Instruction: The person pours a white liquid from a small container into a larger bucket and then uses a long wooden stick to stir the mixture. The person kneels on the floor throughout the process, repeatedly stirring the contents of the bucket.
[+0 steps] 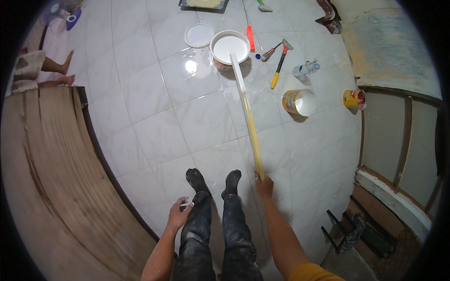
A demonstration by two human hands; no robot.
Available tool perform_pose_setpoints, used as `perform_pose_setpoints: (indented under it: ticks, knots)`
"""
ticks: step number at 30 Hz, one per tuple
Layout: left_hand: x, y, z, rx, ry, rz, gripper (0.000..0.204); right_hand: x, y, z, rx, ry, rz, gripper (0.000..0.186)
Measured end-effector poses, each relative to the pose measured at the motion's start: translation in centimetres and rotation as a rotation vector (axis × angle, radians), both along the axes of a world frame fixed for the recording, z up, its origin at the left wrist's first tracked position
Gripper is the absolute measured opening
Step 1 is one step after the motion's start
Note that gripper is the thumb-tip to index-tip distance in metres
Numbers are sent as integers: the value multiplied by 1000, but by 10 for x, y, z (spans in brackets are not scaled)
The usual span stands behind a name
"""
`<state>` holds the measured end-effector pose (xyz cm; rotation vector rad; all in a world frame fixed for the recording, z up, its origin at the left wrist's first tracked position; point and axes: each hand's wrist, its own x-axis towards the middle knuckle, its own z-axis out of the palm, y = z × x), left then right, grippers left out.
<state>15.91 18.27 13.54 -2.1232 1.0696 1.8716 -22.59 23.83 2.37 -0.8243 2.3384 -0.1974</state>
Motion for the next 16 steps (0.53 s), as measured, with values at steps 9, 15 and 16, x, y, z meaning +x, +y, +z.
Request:
perform_pose_setpoints:
  ticks: [9, 15, 16]
  knots:
    - [5, -17, 31, -97, -12, -27, 61, -2, 60, 104, 187, -54, -78, 57]
    - [34, -2, 71, 0, -92, -17, 66, 10, 52, 197, 3, -111, -78, 54]
    - [38, -2, 85, 24, -112, 15, 67, 10, 34, 210, -31, -169, -86, 52]
